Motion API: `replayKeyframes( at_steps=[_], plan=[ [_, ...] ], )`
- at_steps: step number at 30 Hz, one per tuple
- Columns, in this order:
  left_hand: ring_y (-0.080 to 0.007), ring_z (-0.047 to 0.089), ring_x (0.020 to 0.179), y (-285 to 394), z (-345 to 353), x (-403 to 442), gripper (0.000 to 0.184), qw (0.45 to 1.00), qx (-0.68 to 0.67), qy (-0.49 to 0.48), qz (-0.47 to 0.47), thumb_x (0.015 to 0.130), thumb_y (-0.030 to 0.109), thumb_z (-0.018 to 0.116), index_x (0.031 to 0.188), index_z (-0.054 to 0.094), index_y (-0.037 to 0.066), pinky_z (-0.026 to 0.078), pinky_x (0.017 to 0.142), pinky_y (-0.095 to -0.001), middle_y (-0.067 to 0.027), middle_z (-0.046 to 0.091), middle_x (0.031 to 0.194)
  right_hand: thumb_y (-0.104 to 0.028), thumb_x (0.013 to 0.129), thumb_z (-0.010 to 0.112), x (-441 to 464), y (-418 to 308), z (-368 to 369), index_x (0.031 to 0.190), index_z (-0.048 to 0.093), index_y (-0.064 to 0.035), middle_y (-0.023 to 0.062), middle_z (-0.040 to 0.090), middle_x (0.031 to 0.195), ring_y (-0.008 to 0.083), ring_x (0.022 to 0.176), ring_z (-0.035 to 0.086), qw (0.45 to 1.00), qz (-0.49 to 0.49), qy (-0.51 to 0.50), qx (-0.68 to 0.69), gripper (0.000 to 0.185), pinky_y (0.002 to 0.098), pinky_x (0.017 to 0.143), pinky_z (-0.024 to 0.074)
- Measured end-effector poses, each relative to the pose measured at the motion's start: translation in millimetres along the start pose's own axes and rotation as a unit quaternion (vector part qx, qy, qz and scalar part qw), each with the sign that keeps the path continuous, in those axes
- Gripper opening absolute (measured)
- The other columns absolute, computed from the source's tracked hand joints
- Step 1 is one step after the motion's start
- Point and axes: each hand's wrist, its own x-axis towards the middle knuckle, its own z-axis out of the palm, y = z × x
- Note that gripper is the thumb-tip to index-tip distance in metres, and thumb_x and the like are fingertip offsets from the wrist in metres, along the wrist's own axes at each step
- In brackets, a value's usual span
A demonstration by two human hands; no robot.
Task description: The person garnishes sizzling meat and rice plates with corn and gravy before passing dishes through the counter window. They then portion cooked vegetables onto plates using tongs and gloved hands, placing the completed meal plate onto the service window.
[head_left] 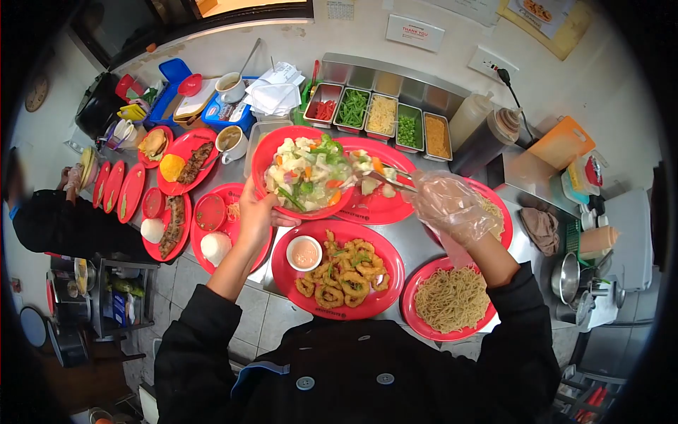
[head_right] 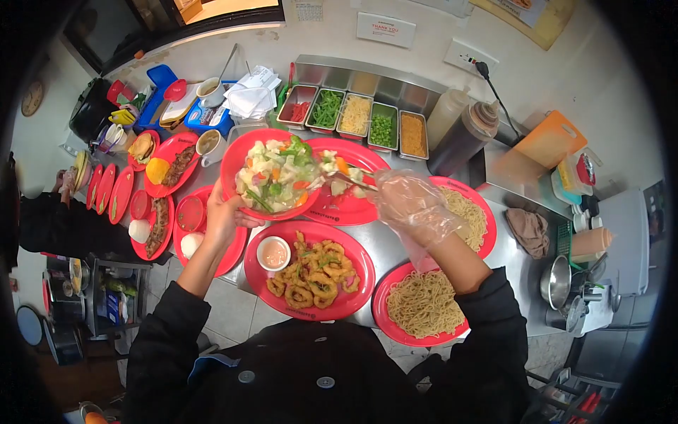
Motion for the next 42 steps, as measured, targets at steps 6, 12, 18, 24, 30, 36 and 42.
replayKeyframes(
  at_steps=[6, 12, 18, 24, 30, 36, 42],
  plan=[
    [-0.0388, 0.063, 0.061, 0, -4, -4, 0.068, 1.000, 0.003, 0.006, -0.016, 0.072, -0.009, 0.039, 0.135, 0.021, 0.011, 0.057, 0.043, -0.0387, -0.0220, 0.052, 0.111, -0.038, 0.082, 0.056, 7, 13, 3, 0.088, 0.055, 0.0029, 0.0222, 0.060, 0.080, 0.0348, 0.078, 0.060, 0.986, 0.064, -0.156, -0.010, 0.042, 0.0429, 0.068, 0.0467],
    [-0.0359, 0.064, 0.059, 0, 0, -6, 0.067, 1.000, 0.009, 0.000, -0.005, 0.073, -0.009, 0.040, 0.135, 0.023, 0.011, 0.057, 0.042, -0.0360, -0.0200, 0.053, 0.109, -0.037, 0.082, 0.055, 21, -41, -67, 0.093, 0.051, 0.0084, 0.0229, 0.061, 0.086, 0.0345, 0.082, 0.061, 0.988, -0.015, -0.140, -0.065, 0.047, 0.0398, 0.073, 0.0486],
    [-0.0314, 0.064, 0.057, -2, 12, -6, 0.065, 1.000, -0.005, -0.009, 0.000, 0.074, -0.007, 0.044, 0.134, 0.027, 0.012, 0.056, 0.042, -0.0339, -0.0194, 0.059, 0.100, -0.020, 0.076, 0.058, 60, -55, 4, 0.083, 0.062, 0.0042, 0.0205, 0.060, 0.081, 0.0283, 0.073, 0.063, 0.961, -0.133, -0.044, -0.240, 0.026, 0.0386, 0.059, 0.0517],
    [-0.0325, 0.064, 0.056, 0, 10, -9, 0.064, 1.000, -0.005, 0.008, 0.007, 0.073, -0.007, 0.042, 0.133, 0.027, 0.010, 0.056, 0.041, -0.0332, -0.0197, 0.059, 0.099, -0.015, 0.070, 0.057, 57, -57, -11, 0.080, 0.064, 0.0005, 0.0153, 0.062, 0.072, 0.0286, 0.066, 0.063, 0.970, -0.094, -0.100, -0.199, 0.019, 0.0404, 0.057, 0.0508],
    [-0.0356, 0.063, 0.056, 11, -8, -12, 0.066, 0.999, -0.014, 0.032, -0.016, 0.071, -0.009, 0.038, 0.134, 0.026, 0.009, 0.056, 0.041, -0.0352, -0.0222, 0.055, 0.105, -0.017, 0.074, 0.055, 37, -25, -24, 0.075, 0.062, -0.0014, 0.0178, 0.062, 0.074, 0.0321, 0.072, 0.062, 0.995, -0.071, -0.050, -0.051, 0.018, 0.0407, 0.066, 0.0494],
    [-0.0350, 0.063, 0.056, 7, -17, -16, 0.065, 0.997, 0.010, 0.058, 0.040, 0.071, -0.009, 0.040, 0.133, 0.027, 0.008, 0.056, 0.040, -0.0358, -0.0202, 0.055, 0.107, -0.040, 0.081, 0.056, 44, -7, 7, 0.083, 0.060, 0.0000, 0.0213, 0.061, 0.082, 0.0350, 0.081, 0.060, 0.998, 0.015, -0.065, 0.012, 0.041, 0.0434, 0.073, 0.0464],
    [-0.0341, 0.063, 0.054, 2, -26, -17, 0.058, 0.998, -0.038, 0.054, 0.007, 0.073, -0.007, 0.042, 0.128, 0.031, 0.004, 0.056, 0.041, -0.0355, -0.0206, 0.059, 0.097, -0.040, 0.080, 0.056, 41, -6, 3, 0.089, 0.061, 0.0005, 0.0220, 0.061, 0.086, 0.0345, 0.083, 0.060, 0.979, 0.065, -0.188, 0.040, 0.042, 0.0437, 0.074, 0.0459]
  ],
)
